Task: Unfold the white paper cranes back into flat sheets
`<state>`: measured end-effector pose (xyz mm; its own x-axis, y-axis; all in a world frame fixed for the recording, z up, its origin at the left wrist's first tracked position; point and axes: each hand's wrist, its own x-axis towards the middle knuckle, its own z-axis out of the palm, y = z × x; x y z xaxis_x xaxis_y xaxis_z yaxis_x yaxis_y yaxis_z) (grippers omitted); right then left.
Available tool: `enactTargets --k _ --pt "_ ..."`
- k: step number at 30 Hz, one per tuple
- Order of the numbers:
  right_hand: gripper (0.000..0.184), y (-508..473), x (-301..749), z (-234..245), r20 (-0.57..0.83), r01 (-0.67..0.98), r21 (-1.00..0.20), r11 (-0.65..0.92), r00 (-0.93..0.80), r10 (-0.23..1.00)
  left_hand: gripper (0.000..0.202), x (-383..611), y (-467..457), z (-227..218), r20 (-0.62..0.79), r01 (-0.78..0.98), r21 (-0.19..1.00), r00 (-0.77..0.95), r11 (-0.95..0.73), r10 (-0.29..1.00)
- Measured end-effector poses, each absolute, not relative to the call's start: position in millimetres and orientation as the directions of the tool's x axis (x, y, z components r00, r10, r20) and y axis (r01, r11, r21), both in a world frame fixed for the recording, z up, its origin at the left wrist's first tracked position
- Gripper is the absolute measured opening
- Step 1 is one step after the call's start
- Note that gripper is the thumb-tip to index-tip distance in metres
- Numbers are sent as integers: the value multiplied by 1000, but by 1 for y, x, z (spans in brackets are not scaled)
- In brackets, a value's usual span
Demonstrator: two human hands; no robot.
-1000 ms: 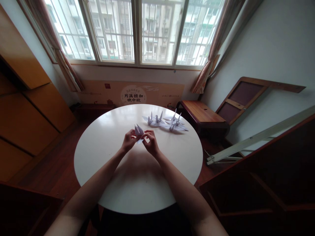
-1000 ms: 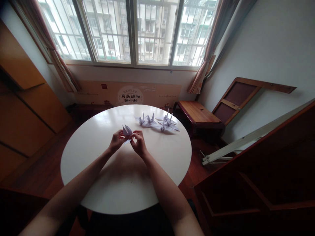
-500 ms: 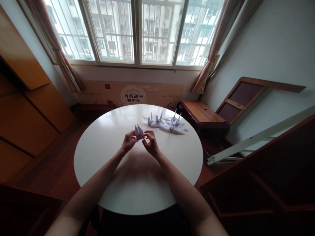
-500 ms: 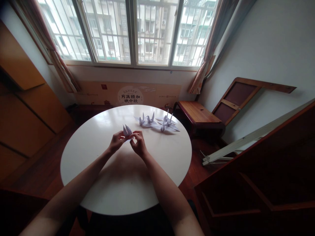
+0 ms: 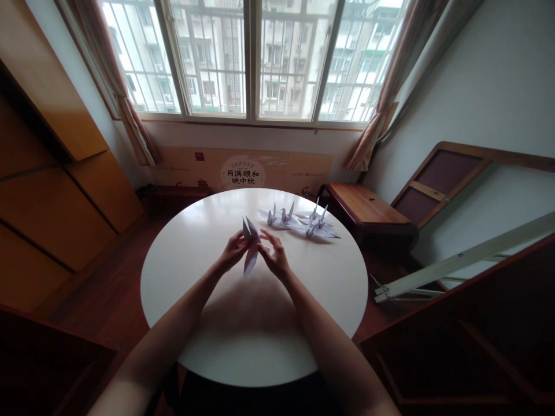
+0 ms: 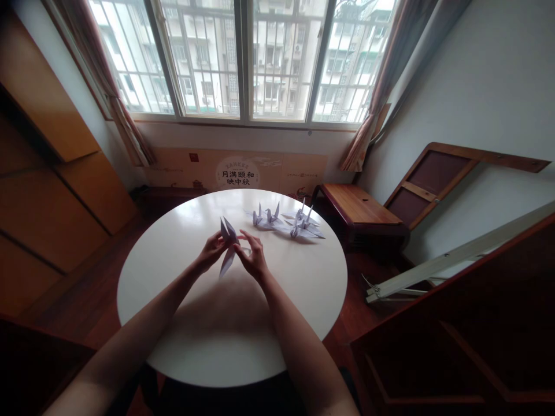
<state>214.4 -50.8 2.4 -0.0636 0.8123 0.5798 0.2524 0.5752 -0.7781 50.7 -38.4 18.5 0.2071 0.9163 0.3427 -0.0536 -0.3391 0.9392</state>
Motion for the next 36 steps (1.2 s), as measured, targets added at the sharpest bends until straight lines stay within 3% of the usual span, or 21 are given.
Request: enactTargets --k 3,7,11,14,23,30,36 --pt "47 -48 211 -1 521 196 -828 526 -78 850 45 51 -35 16 372 -50 928 51 -370 927" --pt "43 -46 207 -1 383 -66 -923 379 -62 922 46 51 -32 12 303 -121 943 -70 -309 951" --pt "45 -46 205 1 214 -326 -927 183 -60 975 43 53 -33 14 181 -326 933 60 -152 982" --pt "39 -46 203 1 143 -413 -906 96 -84 986 46 53 -35 15 149 -389 919 184 -68 972" --pt "33 -49 202 4 21 -518 -854 -52 -134 991 38 56 -38 15 207 -440 893 218 -94 954" --pt "38 -44 203 -4 40 -416 -909 -11 -113 993 36 55 -32 7 175 -394 913 143 -106 974" --pt "43 -43 205 -1 84 -432 -902 -7 -193 977 38 51 -36 11 144 -260 960 144 -103 979"
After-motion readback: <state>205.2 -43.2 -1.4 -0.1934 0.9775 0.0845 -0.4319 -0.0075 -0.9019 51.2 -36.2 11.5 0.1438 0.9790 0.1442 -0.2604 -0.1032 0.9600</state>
